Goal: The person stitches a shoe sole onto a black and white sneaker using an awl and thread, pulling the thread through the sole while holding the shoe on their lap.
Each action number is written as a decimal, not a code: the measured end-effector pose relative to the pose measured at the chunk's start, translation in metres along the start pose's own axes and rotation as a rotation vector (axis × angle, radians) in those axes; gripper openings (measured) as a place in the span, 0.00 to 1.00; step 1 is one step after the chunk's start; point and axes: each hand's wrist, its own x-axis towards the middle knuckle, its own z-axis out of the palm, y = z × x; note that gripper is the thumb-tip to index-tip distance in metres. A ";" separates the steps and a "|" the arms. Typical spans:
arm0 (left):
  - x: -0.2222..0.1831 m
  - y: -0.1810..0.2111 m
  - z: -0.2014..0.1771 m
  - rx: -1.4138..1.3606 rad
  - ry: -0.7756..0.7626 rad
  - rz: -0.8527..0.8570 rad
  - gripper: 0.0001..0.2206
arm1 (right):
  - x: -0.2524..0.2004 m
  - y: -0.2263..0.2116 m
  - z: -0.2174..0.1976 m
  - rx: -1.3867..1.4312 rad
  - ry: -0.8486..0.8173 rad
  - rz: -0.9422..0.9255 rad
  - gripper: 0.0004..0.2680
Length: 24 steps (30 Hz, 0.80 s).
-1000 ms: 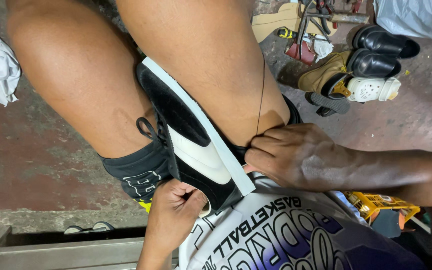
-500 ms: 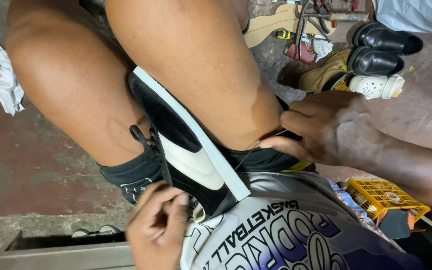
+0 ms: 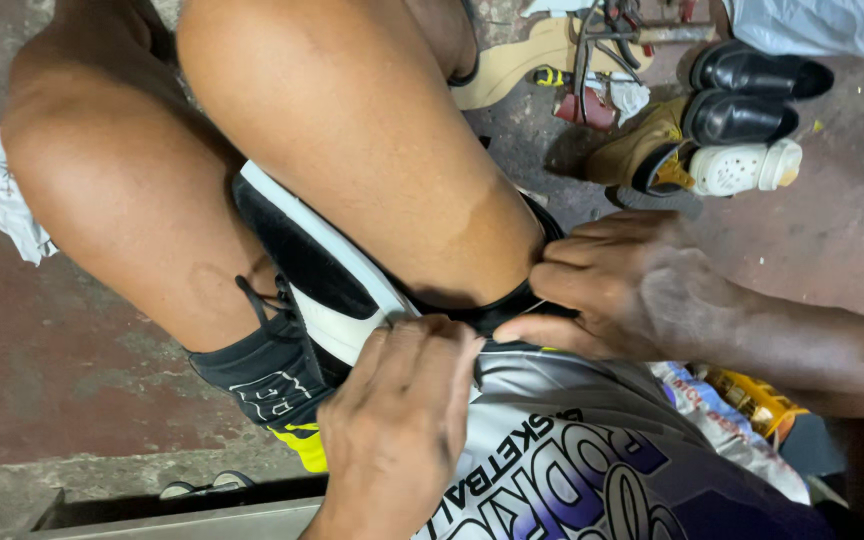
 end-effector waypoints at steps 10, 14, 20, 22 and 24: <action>-0.021 -0.017 -0.007 -0.933 0.036 -0.488 0.10 | 0.006 -0.019 0.020 0.861 -0.263 0.176 0.15; -0.017 -0.020 -0.017 -1.018 -0.116 -0.479 0.19 | -0.007 -0.006 0.014 1.102 -0.519 0.326 0.06; -0.006 -0.012 -0.009 -0.401 -0.246 -0.233 0.38 | -0.003 -0.006 -0.007 0.989 -0.139 0.183 0.04; -0.004 -0.009 -0.010 -0.369 -0.247 -0.305 0.41 | 0.006 -0.017 0.006 0.791 -0.308 0.243 0.07; -0.002 -0.009 -0.010 -0.356 -0.247 -0.383 0.44 | 0.013 -0.022 0.021 0.579 -0.232 0.117 0.06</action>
